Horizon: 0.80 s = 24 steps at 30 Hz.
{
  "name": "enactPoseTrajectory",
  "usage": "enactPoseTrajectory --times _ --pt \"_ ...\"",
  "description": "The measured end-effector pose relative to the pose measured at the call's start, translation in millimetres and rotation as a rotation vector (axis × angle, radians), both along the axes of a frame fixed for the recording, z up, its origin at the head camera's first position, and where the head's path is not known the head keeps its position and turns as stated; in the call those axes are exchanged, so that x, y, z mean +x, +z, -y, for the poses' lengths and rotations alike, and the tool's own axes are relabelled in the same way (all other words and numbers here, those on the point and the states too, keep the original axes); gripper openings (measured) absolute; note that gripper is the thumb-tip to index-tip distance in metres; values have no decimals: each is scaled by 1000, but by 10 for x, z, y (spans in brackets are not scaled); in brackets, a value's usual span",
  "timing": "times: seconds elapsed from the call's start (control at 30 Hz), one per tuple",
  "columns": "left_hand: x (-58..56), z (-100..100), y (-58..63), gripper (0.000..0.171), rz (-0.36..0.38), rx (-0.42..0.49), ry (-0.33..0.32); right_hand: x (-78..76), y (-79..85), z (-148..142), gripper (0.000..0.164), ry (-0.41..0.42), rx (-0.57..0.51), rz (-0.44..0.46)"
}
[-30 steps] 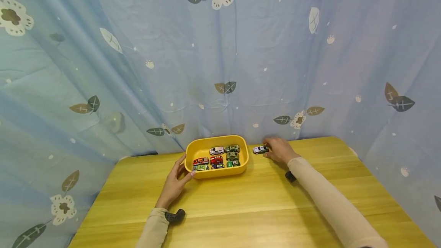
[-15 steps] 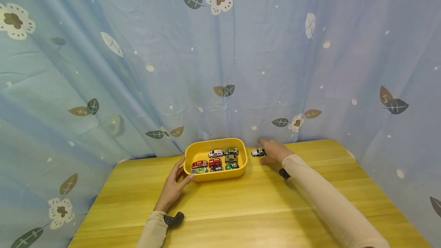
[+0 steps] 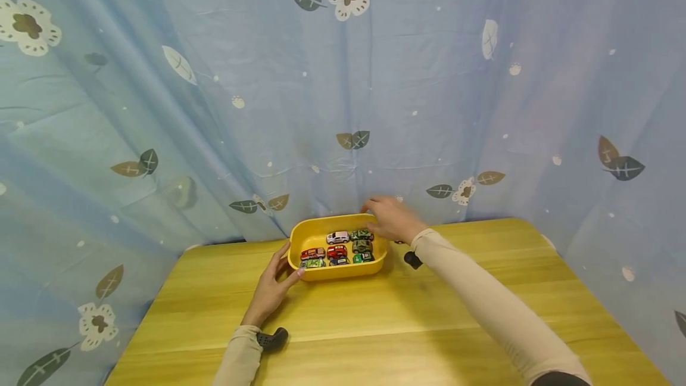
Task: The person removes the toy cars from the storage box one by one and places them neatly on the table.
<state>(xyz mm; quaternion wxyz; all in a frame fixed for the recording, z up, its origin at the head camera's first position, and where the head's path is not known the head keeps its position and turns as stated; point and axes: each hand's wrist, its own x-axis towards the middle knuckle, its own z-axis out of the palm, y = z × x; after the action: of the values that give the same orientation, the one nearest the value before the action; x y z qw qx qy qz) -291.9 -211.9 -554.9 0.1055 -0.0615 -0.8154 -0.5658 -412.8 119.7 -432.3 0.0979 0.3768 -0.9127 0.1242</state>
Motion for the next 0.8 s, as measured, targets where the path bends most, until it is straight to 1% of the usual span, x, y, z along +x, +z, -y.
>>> enactPoseTrajectory --times 0.07,0.17,0.3,0.47,0.53,0.63,0.8 --pt "-2 0 10 84 -2 -4 2 -21 4 143 33 40 -33 -21" --pt "-1 -1 12 84 -5 -8 4 -56 -13 360 30 77 -58 -12" --pt "2 -8 1 84 -6 -3 -1 -80 -42 638 30 105 -28 32" --pt "18 -9 -31 83 -1 -1 -4 -65 -71 935 28 159 21 88" --pt "15 -6 -31 83 0 2 -6 -65 -78 1027 26 165 31 110" --pt "-4 -2 -23 83 -4 -1 -3 -82 -96 1145 25 151 55 130" --pt "-20 0 -18 84 -4 0 -4 -125 -161 1264 26 127 104 179"
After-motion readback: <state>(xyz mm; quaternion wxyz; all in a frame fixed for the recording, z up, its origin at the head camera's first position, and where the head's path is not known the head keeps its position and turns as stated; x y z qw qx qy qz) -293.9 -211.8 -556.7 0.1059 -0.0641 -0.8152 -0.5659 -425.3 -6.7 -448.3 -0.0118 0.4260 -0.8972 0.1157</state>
